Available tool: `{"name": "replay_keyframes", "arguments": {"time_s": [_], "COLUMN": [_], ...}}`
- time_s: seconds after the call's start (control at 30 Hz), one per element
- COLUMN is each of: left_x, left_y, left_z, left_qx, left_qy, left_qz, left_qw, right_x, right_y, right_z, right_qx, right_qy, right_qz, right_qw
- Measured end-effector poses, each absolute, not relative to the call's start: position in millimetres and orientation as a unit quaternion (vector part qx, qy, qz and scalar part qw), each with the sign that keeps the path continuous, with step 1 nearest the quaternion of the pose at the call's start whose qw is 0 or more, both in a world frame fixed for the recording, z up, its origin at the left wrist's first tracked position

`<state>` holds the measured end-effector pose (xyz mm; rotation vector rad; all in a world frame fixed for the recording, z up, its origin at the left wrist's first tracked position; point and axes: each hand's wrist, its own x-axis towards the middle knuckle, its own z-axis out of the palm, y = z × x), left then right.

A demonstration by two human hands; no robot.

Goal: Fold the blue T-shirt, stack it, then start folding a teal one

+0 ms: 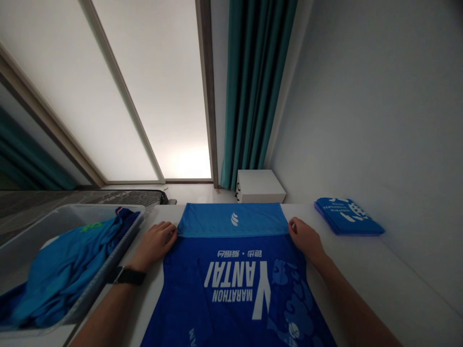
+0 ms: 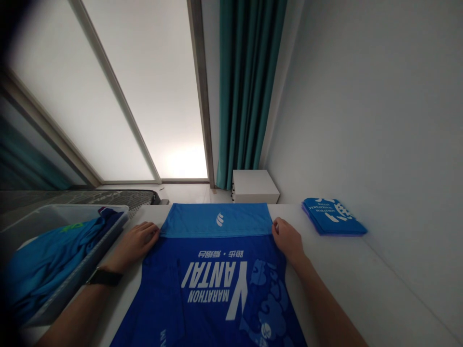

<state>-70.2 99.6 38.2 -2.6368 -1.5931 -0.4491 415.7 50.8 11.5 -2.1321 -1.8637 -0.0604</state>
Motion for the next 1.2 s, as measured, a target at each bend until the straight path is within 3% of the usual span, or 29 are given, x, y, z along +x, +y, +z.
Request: {"name": "replay_keyframes", "arguments": {"time_s": [0.13, 0.4, 0.83, 1.2], "left_x": [-51, 47, 92, 91], "left_y": [102, 123, 152, 153], "left_z": [40, 31, 1, 0], "left_qx": [-0.829, -0.901, -0.877, -0.87], "left_qy": [-0.523, -0.412, -0.473, -0.486], "left_qz": [-0.193, -0.132, -0.082, -0.081], "left_qw": [0.042, 0.008, -0.02, -0.015], "right_x": [405, 341, 300, 364], "right_y": [56, 98, 137, 134], "right_z": [17, 11, -2, -11], "right_qx": [-0.696, -0.601, -0.67, -0.735], "right_qy": [-0.696, -0.788, -0.737, -0.677], "right_qz": [-0.089, -0.034, 0.073, 0.029], "right_qw": [0.15, 0.126, 0.043, 0.01]}}
